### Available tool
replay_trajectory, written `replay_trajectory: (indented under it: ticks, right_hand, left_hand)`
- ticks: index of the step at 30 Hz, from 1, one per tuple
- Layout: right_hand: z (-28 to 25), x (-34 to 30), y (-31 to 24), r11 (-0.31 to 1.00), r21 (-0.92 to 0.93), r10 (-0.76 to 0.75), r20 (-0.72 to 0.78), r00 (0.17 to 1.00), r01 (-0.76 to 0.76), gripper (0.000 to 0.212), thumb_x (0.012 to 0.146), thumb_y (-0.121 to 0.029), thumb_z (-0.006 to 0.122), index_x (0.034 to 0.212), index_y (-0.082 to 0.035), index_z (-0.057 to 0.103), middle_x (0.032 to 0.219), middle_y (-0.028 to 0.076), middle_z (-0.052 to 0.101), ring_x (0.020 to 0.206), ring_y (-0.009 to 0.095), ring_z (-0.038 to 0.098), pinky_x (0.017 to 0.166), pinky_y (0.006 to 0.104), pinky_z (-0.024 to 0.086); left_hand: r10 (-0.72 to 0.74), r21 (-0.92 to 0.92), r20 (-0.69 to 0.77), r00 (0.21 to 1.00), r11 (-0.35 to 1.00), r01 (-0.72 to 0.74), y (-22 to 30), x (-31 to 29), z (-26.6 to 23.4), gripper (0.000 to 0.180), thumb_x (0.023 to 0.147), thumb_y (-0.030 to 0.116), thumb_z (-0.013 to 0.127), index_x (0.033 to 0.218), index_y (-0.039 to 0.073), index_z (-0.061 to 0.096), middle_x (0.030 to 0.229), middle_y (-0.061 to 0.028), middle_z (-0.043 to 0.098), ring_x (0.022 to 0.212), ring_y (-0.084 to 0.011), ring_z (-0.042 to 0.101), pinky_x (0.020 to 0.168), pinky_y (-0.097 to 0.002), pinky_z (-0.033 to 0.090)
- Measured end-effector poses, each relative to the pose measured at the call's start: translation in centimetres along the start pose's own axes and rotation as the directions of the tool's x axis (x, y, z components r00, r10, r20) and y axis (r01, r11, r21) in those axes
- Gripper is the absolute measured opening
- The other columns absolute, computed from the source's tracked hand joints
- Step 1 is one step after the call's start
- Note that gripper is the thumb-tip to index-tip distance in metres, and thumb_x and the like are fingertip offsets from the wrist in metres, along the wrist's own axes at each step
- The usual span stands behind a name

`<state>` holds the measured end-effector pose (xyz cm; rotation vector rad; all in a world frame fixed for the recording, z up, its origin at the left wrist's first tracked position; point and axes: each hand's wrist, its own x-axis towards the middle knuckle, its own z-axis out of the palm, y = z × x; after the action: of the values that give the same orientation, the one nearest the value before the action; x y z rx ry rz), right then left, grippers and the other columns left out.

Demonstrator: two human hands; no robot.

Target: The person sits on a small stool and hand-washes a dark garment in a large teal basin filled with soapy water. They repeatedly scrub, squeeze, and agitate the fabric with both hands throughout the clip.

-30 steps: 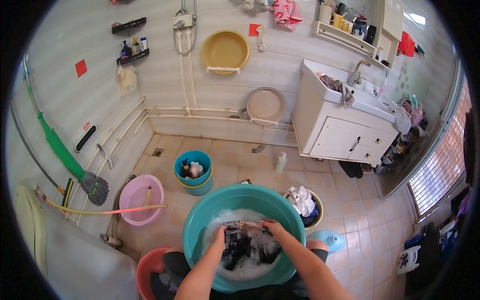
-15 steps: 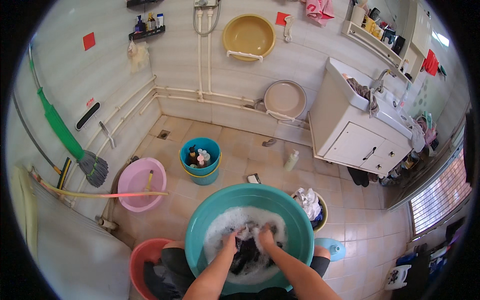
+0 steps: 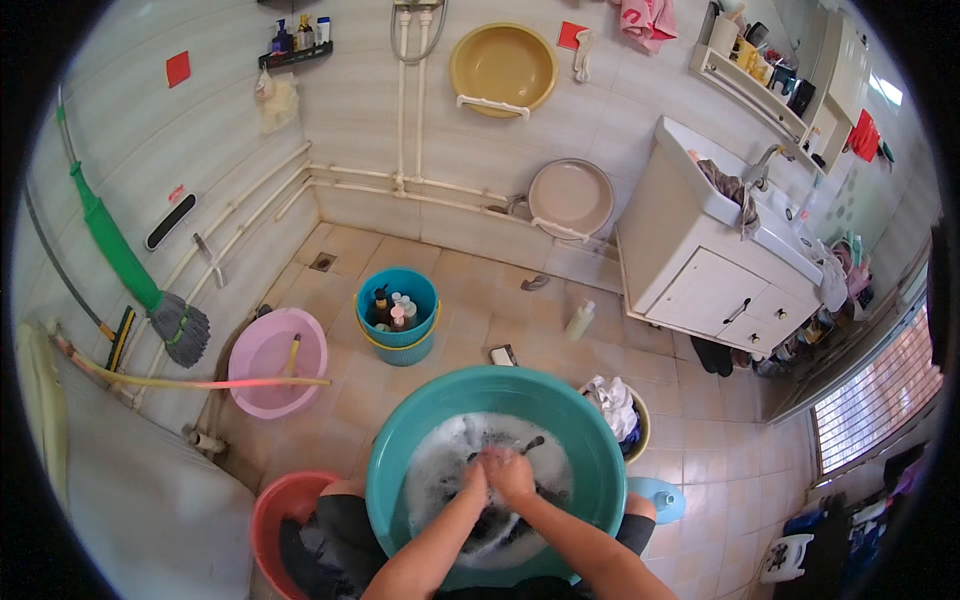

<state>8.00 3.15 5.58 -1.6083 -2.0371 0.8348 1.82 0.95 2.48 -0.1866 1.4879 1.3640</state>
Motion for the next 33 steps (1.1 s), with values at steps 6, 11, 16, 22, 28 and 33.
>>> replay_trajectory:
  ticks: [6, 11, 16, 22, 28, 33]
  right_hand:
    - [2.5, -1.9, 3.0, 0.707, -0.402, -0.518, 0.266, 0.813, 0.582, 0.027, 0.082, -0.025, 0.045, 0.077, 0.0, 0.055, 0.067, 0.017, 0.058, 0.053, 0.033, 0.056, 0.05, 0.0383, 0.046]
    - [-0.7, 2.8, 3.8, 0.882, 0.317, 0.292, 0.211, 0.933, -0.348, 0.032, 0.083, -0.032, 0.05, 0.094, -0.002, 0.053, 0.087, 0.016, 0.059, 0.072, 0.027, 0.058, 0.065, 0.0364, 0.045]
    - [1.9, 1.8, 8.6, 0.989, -0.129, 0.102, 0.233, 0.967, -0.073, 0.046, 0.079, -0.03, 0.059, 0.115, -0.005, 0.044, 0.102, 0.013, 0.055, 0.081, 0.024, 0.056, 0.07, 0.0366, 0.043]
    - [3.6, -0.1, 5.3, 0.989, 0.144, -0.006, 0.106, 0.994, -0.01, 0.036, 0.078, -0.024, 0.059, 0.106, -0.006, 0.048, 0.095, 0.014, 0.057, 0.08, 0.026, 0.058, 0.068, 0.0371, 0.045]
    - [-0.1, -4.0, -3.1, 0.957, 0.059, -0.29, 0.144, 0.946, 0.284, 0.027, 0.081, -0.029, 0.052, 0.074, -0.003, 0.056, 0.077, 0.017, 0.058, 0.071, 0.037, 0.055, 0.062, 0.0418, 0.044]
    - [-0.3, -0.3, -0.3, 0.973, -0.155, -0.157, 0.108, 0.982, 0.173, 0.039, 0.085, -0.03, 0.037, 0.068, -0.002, 0.058, 0.068, 0.02, 0.058, 0.06, 0.037, 0.055, 0.054, 0.0452, 0.044]
  left_hand:
    - [-0.129, -0.205, 0.36, 0.924, 0.955, 0.214, -1.0, 3.4, -2.1, 0.027, 0.083, 0.034, 0.053, 0.074, 0.008, 0.056, 0.062, -0.0012, 0.049, 0.06, -0.0151, 0.048, 0.055, -0.0305, 0.04]
    - [-0.188, -0.166, 0.09, 0.978, 0.966, 0.2, -2.5, 6.0, -2.3, 0.041, 0.079, 0.037, 0.057, 0.103, 0.005, 0.049, 0.099, -0.0108, 0.052, 0.089, -0.024, 0.05, 0.072, -0.0345, 0.043]
    - [-0.089, 0.139, -0.186, 0.978, 0.983, 0.116, 0.0, 3.7, -3.6, 0.071, 0.078, 0.039, 0.057, 0.131, 0.008, 0.023, 0.131, -0.0156, 0.03, 0.117, -0.0317, 0.033, 0.087, -0.0485, 0.035]
    - [-0.328, -0.074, -0.024, 0.944, 0.942, 0.326, -1.5, 4.6, -3.3, 0.048, 0.081, 0.036, 0.053, 0.117, 0.005, 0.041, 0.119, -0.0116, 0.043, 0.105, -0.0286, 0.044, 0.086, -0.0445, 0.036]
    - [-0.222, -0.236, 0.32, 0.921, 0.923, 0.304, -3.4, 7.1, -2.5, 0.042, 0.08, 0.035, 0.055, 0.1, -0.002, 0.053, 0.1, -0.0123, 0.054, 0.089, -0.0227, 0.05, 0.078, -0.037, 0.039]
    - [-0.107, -0.079, 0.154, 0.982, 0.99, 0.12, -1.0, 1.5, -1.1, 0.041, 0.08, 0.037, 0.055, 0.093, -0.002, 0.055, 0.092, -0.0118, 0.056, 0.083, -0.0218, 0.052, 0.073, -0.0349, 0.041]
